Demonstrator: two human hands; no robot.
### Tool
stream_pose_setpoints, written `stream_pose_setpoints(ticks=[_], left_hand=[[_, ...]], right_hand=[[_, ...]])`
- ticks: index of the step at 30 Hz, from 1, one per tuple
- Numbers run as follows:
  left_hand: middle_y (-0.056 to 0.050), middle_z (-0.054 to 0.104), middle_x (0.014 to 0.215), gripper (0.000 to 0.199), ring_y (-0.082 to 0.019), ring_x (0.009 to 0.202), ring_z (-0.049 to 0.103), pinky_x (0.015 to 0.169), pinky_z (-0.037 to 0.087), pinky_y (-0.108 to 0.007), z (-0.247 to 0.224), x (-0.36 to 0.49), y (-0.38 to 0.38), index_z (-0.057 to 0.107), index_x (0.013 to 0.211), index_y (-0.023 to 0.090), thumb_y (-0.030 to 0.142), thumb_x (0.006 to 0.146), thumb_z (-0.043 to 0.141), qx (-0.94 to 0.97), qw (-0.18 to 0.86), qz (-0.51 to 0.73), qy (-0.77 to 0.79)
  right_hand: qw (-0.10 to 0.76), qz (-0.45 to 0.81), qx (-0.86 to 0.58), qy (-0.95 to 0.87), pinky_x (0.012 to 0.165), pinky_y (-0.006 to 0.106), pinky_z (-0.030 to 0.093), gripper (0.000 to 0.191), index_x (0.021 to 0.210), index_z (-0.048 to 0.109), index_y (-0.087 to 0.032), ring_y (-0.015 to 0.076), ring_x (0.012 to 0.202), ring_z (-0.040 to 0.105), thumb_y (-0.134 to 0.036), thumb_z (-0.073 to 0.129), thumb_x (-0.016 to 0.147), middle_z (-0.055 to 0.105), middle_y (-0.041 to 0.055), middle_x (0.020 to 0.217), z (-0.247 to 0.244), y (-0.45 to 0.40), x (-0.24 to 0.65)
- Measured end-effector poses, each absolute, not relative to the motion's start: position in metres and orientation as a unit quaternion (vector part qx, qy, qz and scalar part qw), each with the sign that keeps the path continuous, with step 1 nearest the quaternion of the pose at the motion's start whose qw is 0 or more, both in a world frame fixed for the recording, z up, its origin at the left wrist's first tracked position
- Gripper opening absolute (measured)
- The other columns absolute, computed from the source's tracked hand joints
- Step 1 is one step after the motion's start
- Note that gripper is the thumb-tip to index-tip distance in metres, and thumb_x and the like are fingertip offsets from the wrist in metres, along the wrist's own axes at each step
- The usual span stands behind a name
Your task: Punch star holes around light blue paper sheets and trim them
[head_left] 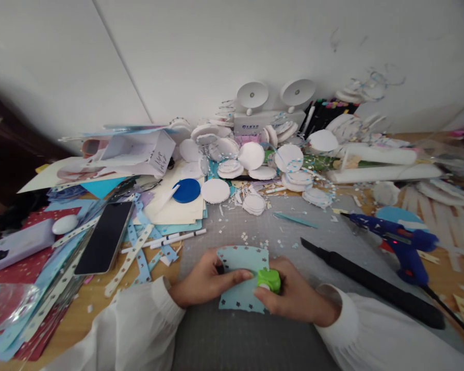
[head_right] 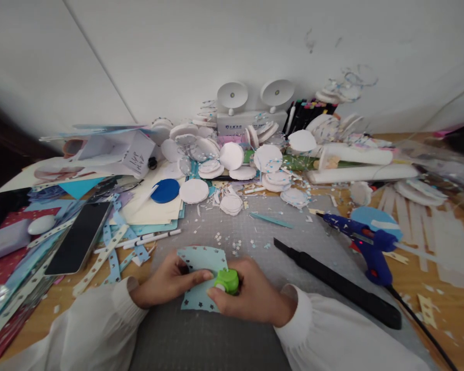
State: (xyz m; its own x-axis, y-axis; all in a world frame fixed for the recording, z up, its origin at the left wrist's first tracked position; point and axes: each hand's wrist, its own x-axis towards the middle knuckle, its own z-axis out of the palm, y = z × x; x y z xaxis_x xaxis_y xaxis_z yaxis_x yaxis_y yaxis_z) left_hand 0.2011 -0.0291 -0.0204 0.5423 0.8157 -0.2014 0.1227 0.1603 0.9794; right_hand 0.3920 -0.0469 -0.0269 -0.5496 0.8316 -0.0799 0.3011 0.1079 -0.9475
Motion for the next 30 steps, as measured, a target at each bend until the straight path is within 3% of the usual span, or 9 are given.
stream_pose_setpoints(ticks=[18, 30], left_hand=[[-0.004, 0.068, 0.084, 0.021, -0.013, 0.073, 0.06, 0.066, 0.049, -0.021, -0.0198, 0.1995, -0.0278, 0.064, 0.092, 0.012, 0.028, 0.079, 0.066, 0.586, 0.676, 0.269, 0.356], [-0.006, 0.067, 0.087, 0.03, -0.017, 0.077, 0.061, 0.07, 0.049, -0.024, -0.024, 0.1953, -0.0303, 0.066, 0.097, 0.012, 0.036, 0.079, 0.065, 0.628, 0.66, 0.256, 0.325]], right_hand=[[0.254, 0.538, -0.366, -0.716, 0.042, 0.022, 0.024, 0.024, 0.059, 0.038, -0.02, 0.008, 0.047, 0.028, -0.033, 0.049, 0.077, 0.032, -0.0058, 0.053, -0.0311, -0.0486, 0.3942], [0.288, 0.498, -0.341, -0.744, 0.046, 0.022, 0.035, 0.024, 0.059, 0.044, -0.021, 0.0107, 0.05, 0.037, -0.034, 0.047, 0.079, 0.039, -0.0035, 0.051, -0.0295, -0.0527, 0.3941]])
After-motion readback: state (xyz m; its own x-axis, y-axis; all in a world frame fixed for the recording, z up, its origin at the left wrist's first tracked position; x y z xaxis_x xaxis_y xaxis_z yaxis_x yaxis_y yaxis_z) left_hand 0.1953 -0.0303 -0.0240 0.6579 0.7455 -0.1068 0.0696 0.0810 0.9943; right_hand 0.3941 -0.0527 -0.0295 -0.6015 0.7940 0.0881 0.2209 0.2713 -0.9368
